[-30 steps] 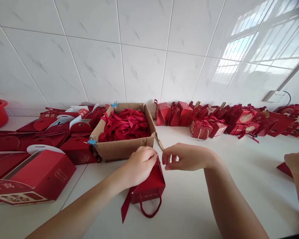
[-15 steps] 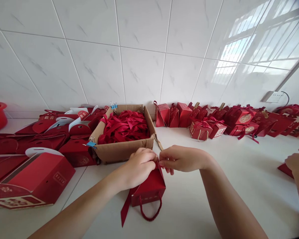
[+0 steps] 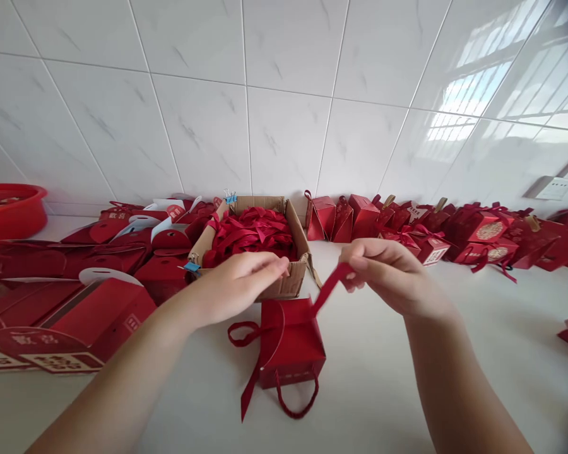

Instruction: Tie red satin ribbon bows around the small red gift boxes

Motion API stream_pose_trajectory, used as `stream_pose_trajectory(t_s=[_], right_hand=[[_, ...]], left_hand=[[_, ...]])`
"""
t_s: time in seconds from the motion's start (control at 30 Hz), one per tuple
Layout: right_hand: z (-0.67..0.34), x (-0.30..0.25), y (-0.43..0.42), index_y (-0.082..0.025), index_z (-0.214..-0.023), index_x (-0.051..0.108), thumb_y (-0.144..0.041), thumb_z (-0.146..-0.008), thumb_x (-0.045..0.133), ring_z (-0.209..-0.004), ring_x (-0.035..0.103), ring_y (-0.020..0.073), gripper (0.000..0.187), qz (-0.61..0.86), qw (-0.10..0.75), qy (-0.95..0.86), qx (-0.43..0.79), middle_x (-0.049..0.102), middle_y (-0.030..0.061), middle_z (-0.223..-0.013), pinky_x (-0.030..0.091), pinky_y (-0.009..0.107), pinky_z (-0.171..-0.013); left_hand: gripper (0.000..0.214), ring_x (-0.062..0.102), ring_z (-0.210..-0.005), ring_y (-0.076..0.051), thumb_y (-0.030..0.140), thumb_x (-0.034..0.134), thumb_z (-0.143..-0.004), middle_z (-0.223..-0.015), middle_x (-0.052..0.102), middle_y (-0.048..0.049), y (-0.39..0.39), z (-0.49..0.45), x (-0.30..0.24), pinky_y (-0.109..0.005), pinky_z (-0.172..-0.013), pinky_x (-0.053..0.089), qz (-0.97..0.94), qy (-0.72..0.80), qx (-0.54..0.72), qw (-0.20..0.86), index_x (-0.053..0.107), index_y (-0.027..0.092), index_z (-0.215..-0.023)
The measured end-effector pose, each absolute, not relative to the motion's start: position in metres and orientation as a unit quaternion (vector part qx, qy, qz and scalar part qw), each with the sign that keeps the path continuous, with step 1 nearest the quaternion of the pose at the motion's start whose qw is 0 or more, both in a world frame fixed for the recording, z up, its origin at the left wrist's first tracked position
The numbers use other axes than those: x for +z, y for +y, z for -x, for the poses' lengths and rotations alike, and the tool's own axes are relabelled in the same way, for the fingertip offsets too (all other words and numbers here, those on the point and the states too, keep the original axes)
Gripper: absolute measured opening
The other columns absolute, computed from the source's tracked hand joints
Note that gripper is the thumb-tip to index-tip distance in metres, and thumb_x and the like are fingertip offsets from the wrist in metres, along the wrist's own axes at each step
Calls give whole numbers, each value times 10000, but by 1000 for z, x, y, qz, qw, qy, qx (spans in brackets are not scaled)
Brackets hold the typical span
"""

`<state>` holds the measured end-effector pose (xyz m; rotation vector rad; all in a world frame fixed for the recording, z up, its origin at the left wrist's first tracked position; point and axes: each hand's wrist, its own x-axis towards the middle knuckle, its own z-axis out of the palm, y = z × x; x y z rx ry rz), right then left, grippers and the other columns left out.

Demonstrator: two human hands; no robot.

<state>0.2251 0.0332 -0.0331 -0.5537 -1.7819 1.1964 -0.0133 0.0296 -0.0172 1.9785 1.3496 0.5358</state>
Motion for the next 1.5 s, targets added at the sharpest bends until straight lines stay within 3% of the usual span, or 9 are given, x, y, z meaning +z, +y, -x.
stream_pose_trajectory(t_s=[0.23, 0.4, 0.5, 0.77, 0.93, 1.07, 1.13, 1.3, 1.5], right_hand=[[-232, -28, 28, -198, -705, 666, -285, -857, 580, -649, 503, 104, 195, 161, 583, -628, 490, 544, 18, -855, 454, 248, -579], [-245, -17, 23, -218, -671, 650, -290, -777, 645, -547, 458, 74, 129, 134, 662, -546, 495, 591, -2, -881, 467, 219, -510], [-251, -12, 20, -218, -632, 631, -247, -763, 619, -536, 434, 74, 135, 143, 706, -504, 477, 563, -5, -796, 453, 197, -467], [-256, -4, 13, -235, -606, 606, -191, -846, 446, -554, 486, 59, 291, 166, 767, -411, 464, 501, -10, -723, 480, 133, -511], [-259, -5, 14, -217, -572, 583, -166, -800, 517, -624, 485, 54, 243, 137, 775, -422, 449, 477, -12, -723, 447, 92, -503], [-268, -10, 19, -245, -611, 613, -216, -783, 533, -548, 425, 99, 192, 116, 758, -467, 441, 447, -1, -656, 381, 183, -418], [-272, -12, 22, -258, -630, 625, -230, -791, 517, -535, 420, 112, 196, 116, 755, -479, 432, 450, 0, -644, 377, 219, -429], [-277, -11, 30, -196, -603, 608, -143, -734, 519, -616, 476, 92, 167, 128, 774, -423, 454, 456, -6, -641, 405, 187, -470], [-296, -16, 45, -161, -525, 547, -144, -658, 572, -530, 415, 90, 137, 289, 715, -435, 464, 413, -8, -551, 280, 188, -366]], left_hand=[[414, 558, -697, -186, 604, 434, -826, -806, 612, -19, 28, 64, -32, -254, -569, 393, -769, 572, 110, 265, 628, 239, -839], [417, 564, -1033, -243, 571, 527, -797, -1189, 581, -39, 16, 80, -72, -286, -773, 461, -776, 554, 83, 289, 560, 292, -1104], [390, 511, -1148, -235, 481, 542, -827, -1270, 539, -32, 6, 78, -92, -320, -921, 433, -792, 509, 100, 322, 522, 310, -1177], [181, 545, -1024, -214, 290, 520, -846, -1083, 591, -57, 5, 55, -112, -335, -908, 435, -809, 445, 169, 345, 576, 216, -1002], [251, 537, -894, -188, 425, 563, -822, -969, 593, -24, 8, 58, -105, -304, -815, 426, -768, 418, 160, 458, 547, 203, -939], [375, 517, -695, -144, 518, 388, -907, -721, 571, -3, 4, 56, -95, -288, -692, 413, -675, 423, 188, 574, 443, 189, -735], [387, 463, -596, -114, 511, 417, -902, -611, 506, 26, 1, 54, -91, -265, -623, 388, -655, 443, 202, 578, 413, 188, -690], [342, 402, -567, -98, 473, 600, -802, -630, 438, 47, -2, 60, -79, -229, -515, 328, -733, 506, 194, 411, 429, 196, -698], [283, 430, -621, -147, 159, 413, -904, -616, 516, -3, 0, 84, -79, -310, -631, 338, -899, 381, 177, -126, 533, 195, -650]])
